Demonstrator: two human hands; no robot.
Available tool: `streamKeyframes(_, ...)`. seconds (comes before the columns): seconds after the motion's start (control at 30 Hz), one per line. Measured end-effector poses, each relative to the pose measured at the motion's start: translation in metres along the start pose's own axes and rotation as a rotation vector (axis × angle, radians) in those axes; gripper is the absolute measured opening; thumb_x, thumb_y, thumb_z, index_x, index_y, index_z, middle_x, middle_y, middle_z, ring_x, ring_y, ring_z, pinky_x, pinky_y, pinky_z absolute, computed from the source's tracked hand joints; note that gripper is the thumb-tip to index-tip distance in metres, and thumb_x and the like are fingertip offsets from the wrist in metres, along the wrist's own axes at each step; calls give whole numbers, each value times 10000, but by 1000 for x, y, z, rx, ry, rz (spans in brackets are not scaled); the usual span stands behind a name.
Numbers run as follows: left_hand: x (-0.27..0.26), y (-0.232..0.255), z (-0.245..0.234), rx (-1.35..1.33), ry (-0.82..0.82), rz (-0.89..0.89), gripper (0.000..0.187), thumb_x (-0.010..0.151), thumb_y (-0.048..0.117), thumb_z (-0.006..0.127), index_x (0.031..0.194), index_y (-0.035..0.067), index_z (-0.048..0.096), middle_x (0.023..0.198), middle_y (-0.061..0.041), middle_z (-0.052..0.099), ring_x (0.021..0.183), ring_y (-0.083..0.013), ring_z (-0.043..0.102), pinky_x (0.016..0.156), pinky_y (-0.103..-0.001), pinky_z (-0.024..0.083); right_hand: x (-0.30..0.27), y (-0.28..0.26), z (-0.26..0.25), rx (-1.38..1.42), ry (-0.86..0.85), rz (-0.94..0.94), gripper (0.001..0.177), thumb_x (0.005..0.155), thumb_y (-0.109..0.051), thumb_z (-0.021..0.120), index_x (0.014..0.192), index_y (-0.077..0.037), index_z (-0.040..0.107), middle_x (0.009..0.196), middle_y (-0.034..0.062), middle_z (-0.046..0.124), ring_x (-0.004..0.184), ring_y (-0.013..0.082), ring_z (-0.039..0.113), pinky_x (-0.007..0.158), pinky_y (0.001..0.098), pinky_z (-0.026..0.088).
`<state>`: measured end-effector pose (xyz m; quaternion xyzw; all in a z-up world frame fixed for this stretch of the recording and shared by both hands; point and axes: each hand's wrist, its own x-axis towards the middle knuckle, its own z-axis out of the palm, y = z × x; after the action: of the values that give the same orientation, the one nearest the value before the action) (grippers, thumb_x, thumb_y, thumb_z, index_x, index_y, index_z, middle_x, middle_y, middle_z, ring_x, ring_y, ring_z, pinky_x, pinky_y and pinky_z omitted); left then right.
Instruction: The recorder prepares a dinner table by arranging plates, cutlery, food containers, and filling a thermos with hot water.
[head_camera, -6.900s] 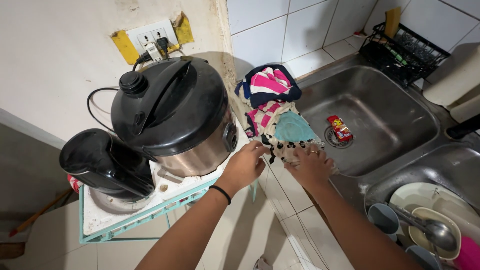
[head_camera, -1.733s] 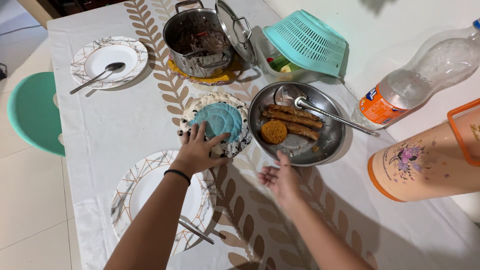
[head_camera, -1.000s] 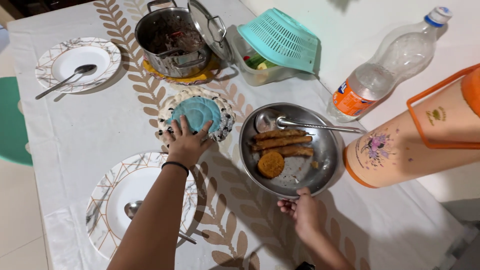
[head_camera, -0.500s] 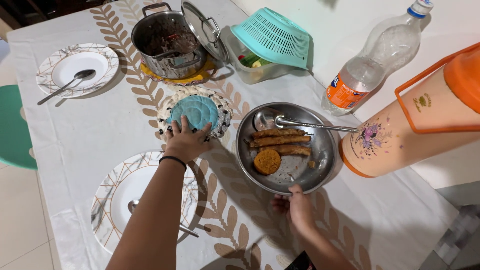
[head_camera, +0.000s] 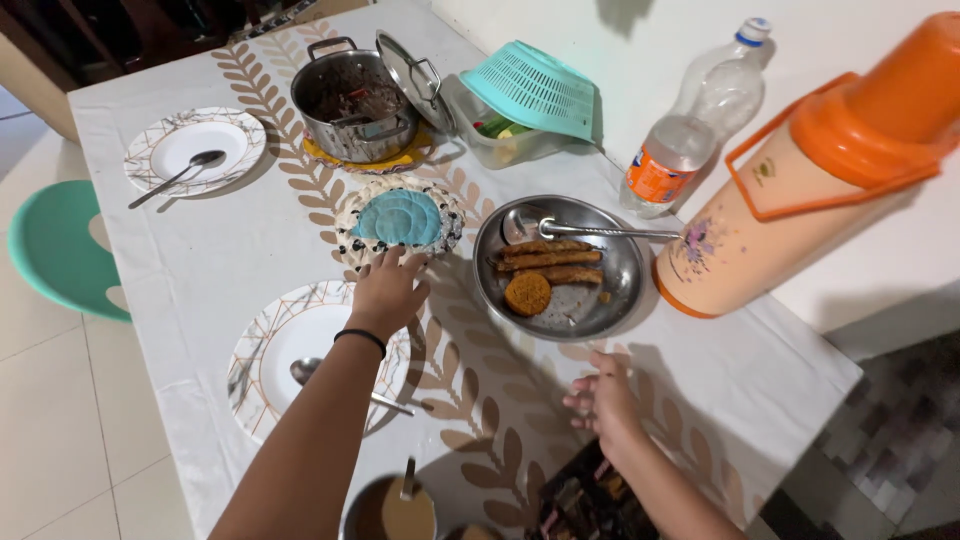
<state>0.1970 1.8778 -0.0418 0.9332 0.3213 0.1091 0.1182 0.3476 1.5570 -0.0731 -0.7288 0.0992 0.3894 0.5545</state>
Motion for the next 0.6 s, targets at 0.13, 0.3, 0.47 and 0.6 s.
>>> streamKeyframes(0.13, -28, 20, -28, 45, -40, 42, 507, 869, 369, 661, 1358, 259, 588, 1433, -129, 486, 1348, -351, 449, 1072, -555, 370, -18, 22, -31, 18, 8, -94, 454, 887, -457, 493, 1267, -210, 521, 1054, 76, 549, 805, 246, 605, 626, 421, 473)
streamKeyframes(0.3, -73, 47, -53, 10, -60, 134, 479, 890, 378, 653, 1354, 272, 604, 1419, -103, 515, 1335, -338, 475, 1080, -542, 396, -65, 60, -75, 18, 43, -191, 425, 886, -389, 584, 1257, -193, 518, 1097, 62, 551, 834, 209, 628, 639, 379, 500)
streamKeyframes(0.47, -131, 82, -72, -40, -37, 244, 442, 894, 392, 646, 1318, 268, 635, 1382, -90, 560, 1295, -329, 531, 1049, -530, 438, -143, 99, -110, 15, 121, -231, 458, 854, -336, 624, 1271, -210, 482, 1130, 45, 588, 871, 198, 641, 665, 388, 511)
streamKeyframes(0.6, -174, 113, -64, -94, 5, 371, 416, 902, 408, 632, 1287, 255, 669, 1393, -120, 560, 1248, -369, 547, 1024, -526, 450, -202, 144, -149, 41, 179, -243, 446, 866, -313, 620, 1282, -207, 500, 1134, 42, 569, 926, 198, 647, 731, 399, 506)
